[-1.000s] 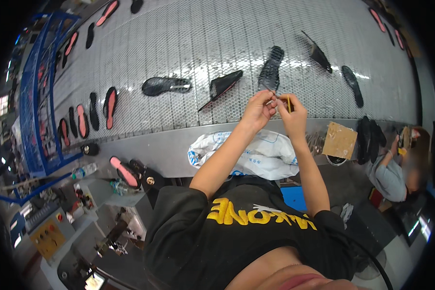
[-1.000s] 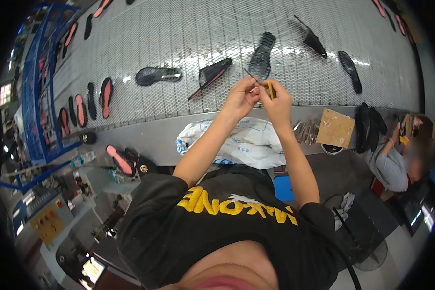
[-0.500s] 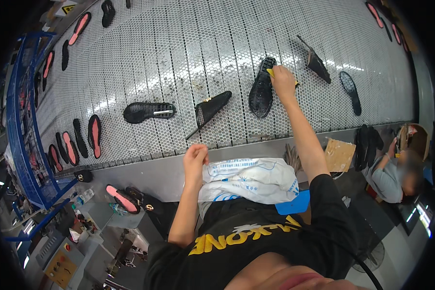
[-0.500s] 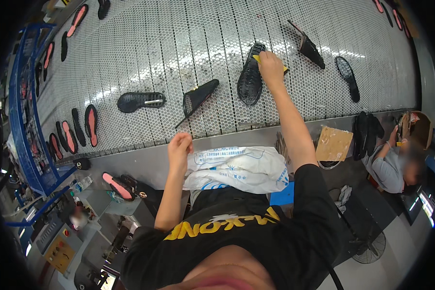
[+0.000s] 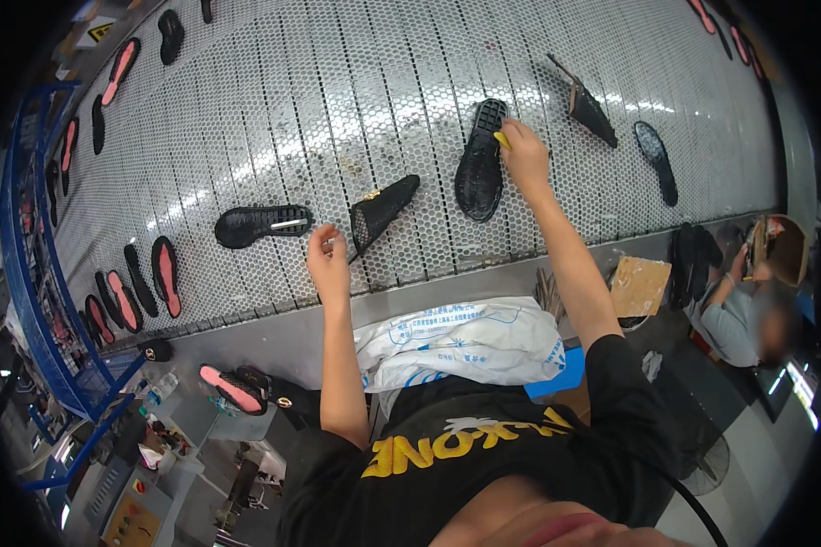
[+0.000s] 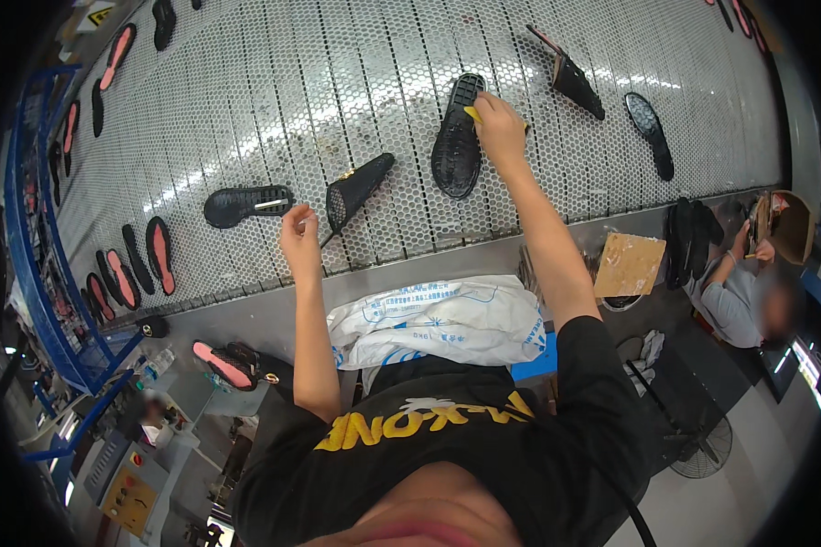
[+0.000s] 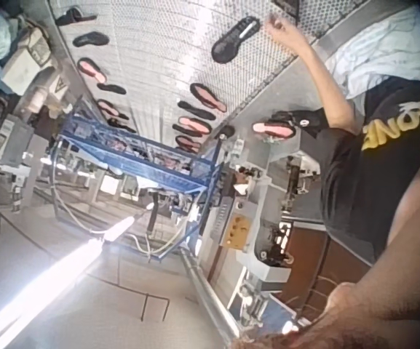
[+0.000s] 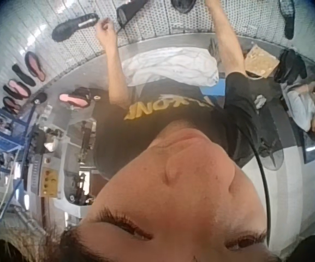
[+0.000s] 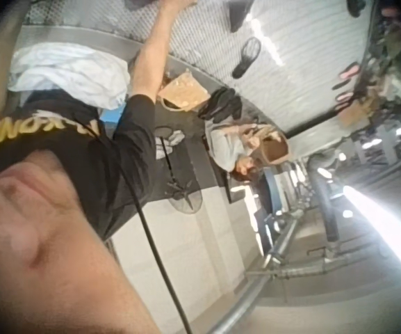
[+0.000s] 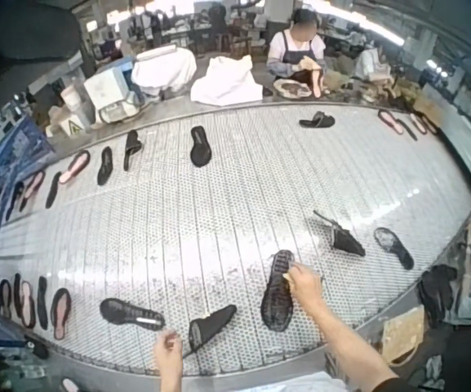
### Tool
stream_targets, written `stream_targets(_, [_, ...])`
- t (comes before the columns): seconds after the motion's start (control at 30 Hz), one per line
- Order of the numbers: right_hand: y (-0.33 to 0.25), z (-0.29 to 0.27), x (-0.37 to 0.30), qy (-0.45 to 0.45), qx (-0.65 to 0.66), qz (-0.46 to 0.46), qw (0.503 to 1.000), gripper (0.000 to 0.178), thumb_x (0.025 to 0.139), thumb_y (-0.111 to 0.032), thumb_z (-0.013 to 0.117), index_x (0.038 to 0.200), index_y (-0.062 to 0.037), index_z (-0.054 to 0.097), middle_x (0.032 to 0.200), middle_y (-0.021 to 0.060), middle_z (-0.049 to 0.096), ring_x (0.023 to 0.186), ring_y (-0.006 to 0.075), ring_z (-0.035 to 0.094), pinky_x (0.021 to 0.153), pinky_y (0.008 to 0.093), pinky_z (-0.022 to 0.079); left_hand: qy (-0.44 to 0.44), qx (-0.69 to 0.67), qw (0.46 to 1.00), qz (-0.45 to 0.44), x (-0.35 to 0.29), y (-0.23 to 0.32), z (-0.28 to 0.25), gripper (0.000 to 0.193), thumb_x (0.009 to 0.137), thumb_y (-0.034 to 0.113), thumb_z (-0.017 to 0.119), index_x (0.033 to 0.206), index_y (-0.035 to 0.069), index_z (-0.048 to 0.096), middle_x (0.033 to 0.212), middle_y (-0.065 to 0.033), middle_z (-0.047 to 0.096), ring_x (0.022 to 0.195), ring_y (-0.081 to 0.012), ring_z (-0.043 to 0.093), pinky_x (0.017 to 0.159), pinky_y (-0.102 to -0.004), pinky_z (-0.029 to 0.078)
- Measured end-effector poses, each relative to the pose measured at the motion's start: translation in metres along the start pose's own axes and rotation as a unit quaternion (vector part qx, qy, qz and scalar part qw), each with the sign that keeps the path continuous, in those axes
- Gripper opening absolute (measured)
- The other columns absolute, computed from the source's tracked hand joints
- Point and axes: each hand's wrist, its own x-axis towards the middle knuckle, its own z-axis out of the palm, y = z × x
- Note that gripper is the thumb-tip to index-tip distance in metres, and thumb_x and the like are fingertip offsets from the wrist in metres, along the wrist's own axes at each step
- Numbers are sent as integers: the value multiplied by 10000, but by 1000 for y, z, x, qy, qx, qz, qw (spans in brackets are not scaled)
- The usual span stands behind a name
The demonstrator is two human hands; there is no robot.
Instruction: Applying adhesive or cleaner to shoe soles using a scraper tool in a manufacturing facility.
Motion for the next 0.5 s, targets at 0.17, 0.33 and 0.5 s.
stream_targets(0.17, [5, 5, 7, 45, -11, -44, 998, 164, 693, -37, 660, 822, -49, 560, 958, 71, 642, 835, 266, 619, 703, 388, 504, 5, -36, 999, 7, -25, -5, 3, 162, 869, 88, 581, 1006, 2, 596, 872, -30, 606, 744, -76, 527, 653, -225, 427])
stream_targets(0.33, [7, 9, -4, -121, -15, 42, 992, 177, 767, -183, 679, 881, -72, 603, 853, 102, 653, 798, 311, 629, 672, 403, 501, -9, -88, 996, -14, -49, -8, -2, 101, 874, 40, 564, 958, -9, 594, 828, -23, 603, 729, -76, 539, 677, -207, 428])
stream_targets(0.5, [1, -7, 6, -207, 6, 95, 974, 122, 810, -161, 605, 908, -92, 627, 829, 115, 645, 823, 315, 631, 670, 430, 500, -21, -79, 997, 0, -67, 11, -7, 79, 886, 33, 549, 942, -4, 590, 843, -35, 612, 774, -87, 568, 707, -214, 441])
